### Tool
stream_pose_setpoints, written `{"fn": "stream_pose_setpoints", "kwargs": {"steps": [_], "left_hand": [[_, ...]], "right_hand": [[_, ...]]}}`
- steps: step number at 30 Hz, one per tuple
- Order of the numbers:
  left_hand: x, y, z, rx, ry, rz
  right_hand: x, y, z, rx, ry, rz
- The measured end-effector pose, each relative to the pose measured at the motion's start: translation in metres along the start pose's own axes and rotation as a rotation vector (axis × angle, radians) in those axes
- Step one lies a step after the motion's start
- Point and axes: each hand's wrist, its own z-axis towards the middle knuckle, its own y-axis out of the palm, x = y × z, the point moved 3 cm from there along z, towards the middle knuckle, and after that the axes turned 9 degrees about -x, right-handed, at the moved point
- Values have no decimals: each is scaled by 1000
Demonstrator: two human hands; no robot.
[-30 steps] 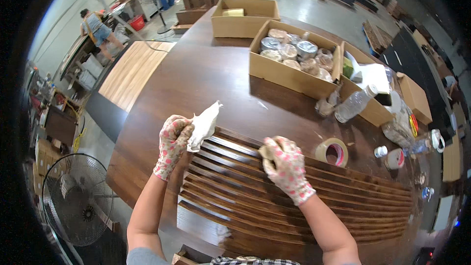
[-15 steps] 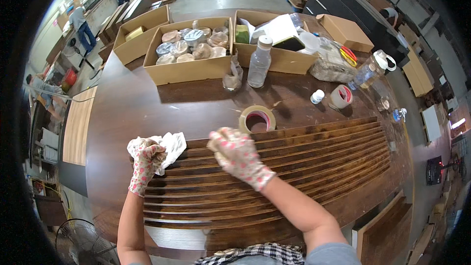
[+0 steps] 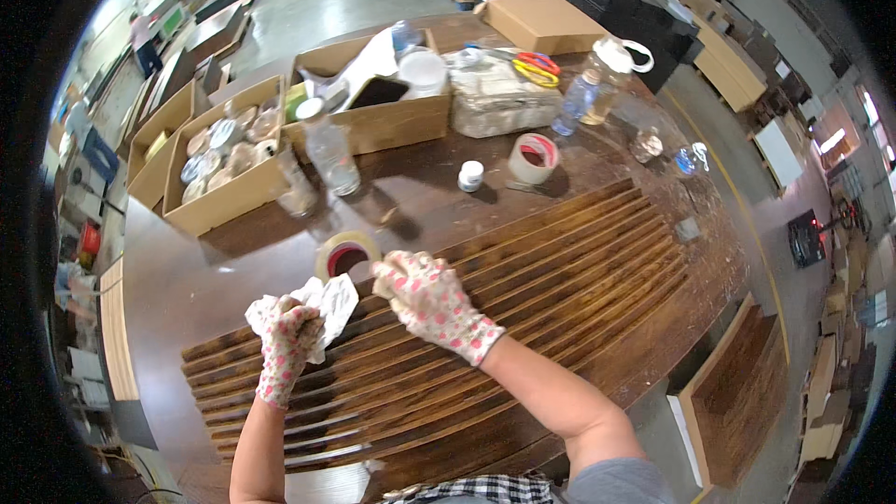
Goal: Polishing wooden slats using a cloth and small sanding block or wax.
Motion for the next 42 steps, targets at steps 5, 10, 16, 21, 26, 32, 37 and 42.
{"fn": "stream_pose_setpoints", "kwargs": {"steps": [5,10,16,21,26,32,37,42], "left_hand": [[22,39,26,83,-438,-700],[77,76,73,-2,-10,55],[72,104,75,27,-116,-86],[84,98,78,30,-79,34],[95,87,79,59,2,66],[104,55,39,150,-162,-408],[108,14,-31,218,-148,-469],[115,-19,-79,52,17,-308]], "right_hand": [[103,-81,-55,115,119,-185],[215,-139,-112,147,341,-182],[352,-181,-177,350,538,26],[354,-205,-193,492,643,-392],[330,-186,-180,450,565,-121],[277,-155,-152,346,505,-117],[173,-99,-96,290,281,-145],[47,-30,-35,220,133,-98]]}}
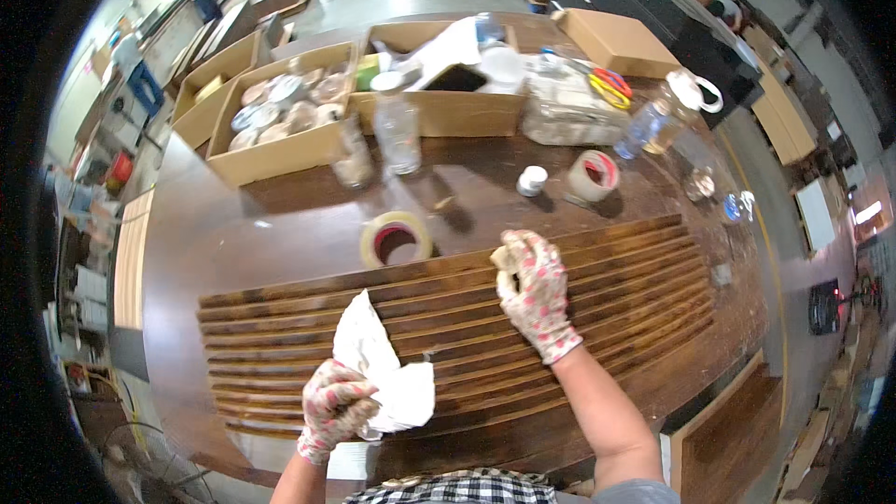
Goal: Polishing wooden slats using a cloth and small sanding block or wax.
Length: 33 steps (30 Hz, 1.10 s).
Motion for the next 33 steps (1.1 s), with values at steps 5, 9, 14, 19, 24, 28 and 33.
{"fn": "stream_pose_setpoints", "kwargs": {"steps": [5,9,14,19,24,28,33], "left_hand": [[-7,-43,-60,16,-27,28],[-25,-86,-127,184,-156,29],[-43,-125,-182,340,-222,40],[-53,-154,-200,423,-289,93],[-77,-199,-202,679,-402,146],[-99,-241,-126,637,-362,226],[-171,-240,-64,187,-344,478]], "right_hand": [[-132,75,29,-98,-131,92],[-240,140,57,-192,-245,214],[-345,208,84,-260,-360,360],[-431,259,115,-187,-549,430],[-420,223,136,-34,-460,755],[-297,175,109,-60,-187,660],[-175,113,15,52,111,665]]}}
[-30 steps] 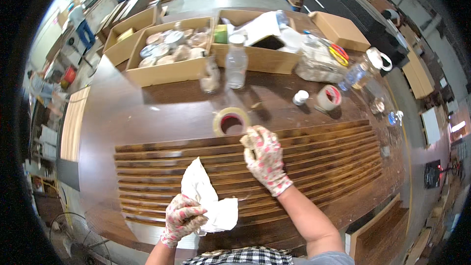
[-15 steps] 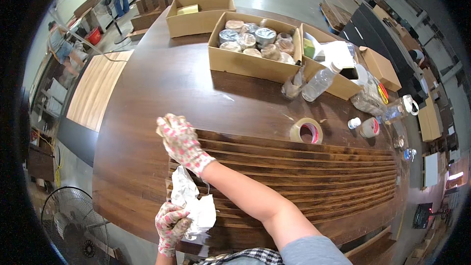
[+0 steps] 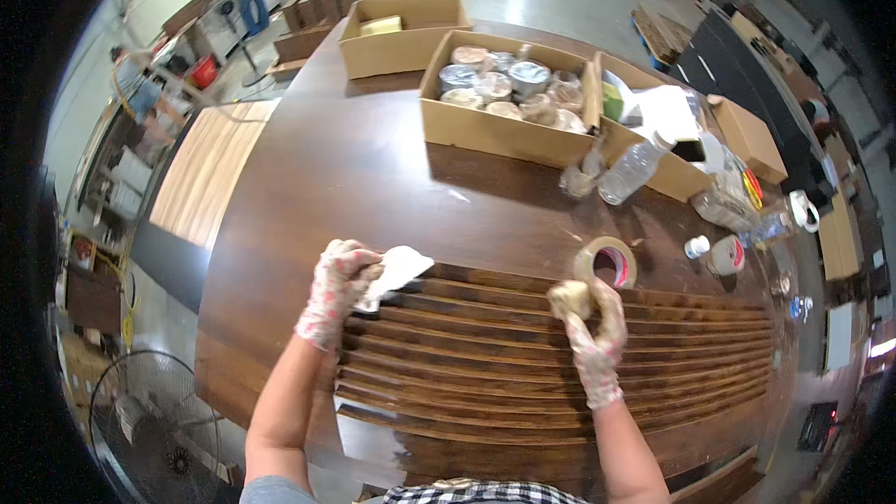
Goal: Polishing wooden slats using a cloth and small sanding block or wax.
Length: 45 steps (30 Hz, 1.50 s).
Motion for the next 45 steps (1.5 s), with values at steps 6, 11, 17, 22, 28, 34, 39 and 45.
{"fn": "stream_pose_setpoints", "kwargs": {"steps": [6,11,17,22,28,34,39,45], "left_hand": [[26,20,23,-180,156,-107],[126,114,51,-258,268,-86],[258,215,82,-299,394,15],[350,300,109,-298,486,64],[525,432,156,-500,492,39],[668,542,188,-548,577,153],[634,518,182,-570,561,61],[508,415,144,-476,527,145]], "right_hand": [[31,-100,-64,271,252,307],[35,-90,-61,166,25,201],[51,-120,-62,175,104,473],[84,-271,-79,384,-44,243],[145,-406,-149,725,111,342],[140,-422,-156,767,184,244],[168,-467,-145,854,163,413],[204,-542,-83,412,191,-565]]}}
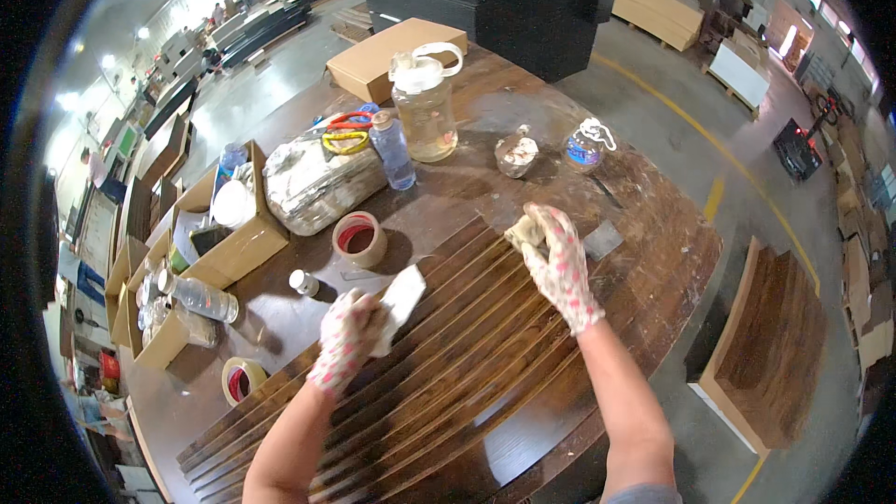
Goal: Polishing wooden slats using a cloth and small sanding block or wax.
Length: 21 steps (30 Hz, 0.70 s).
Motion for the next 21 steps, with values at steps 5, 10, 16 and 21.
{"fn": "stream_pose_setpoints", "kwargs": {"steps": [5,10,16,21], "left_hand": [[-68,-40,-106,75,-80,87],[-102,-64,-176,227,-109,135],[-107,-90,-280,482,-106,-53],[-113,-104,-373,542,-149,-171]], "right_hand": [[8,23,23,-160,-91,-114],[-29,44,22,-234,-84,-93],[-140,108,-22,-300,-250,7],[-269,185,-78,-377,-434,58]]}}
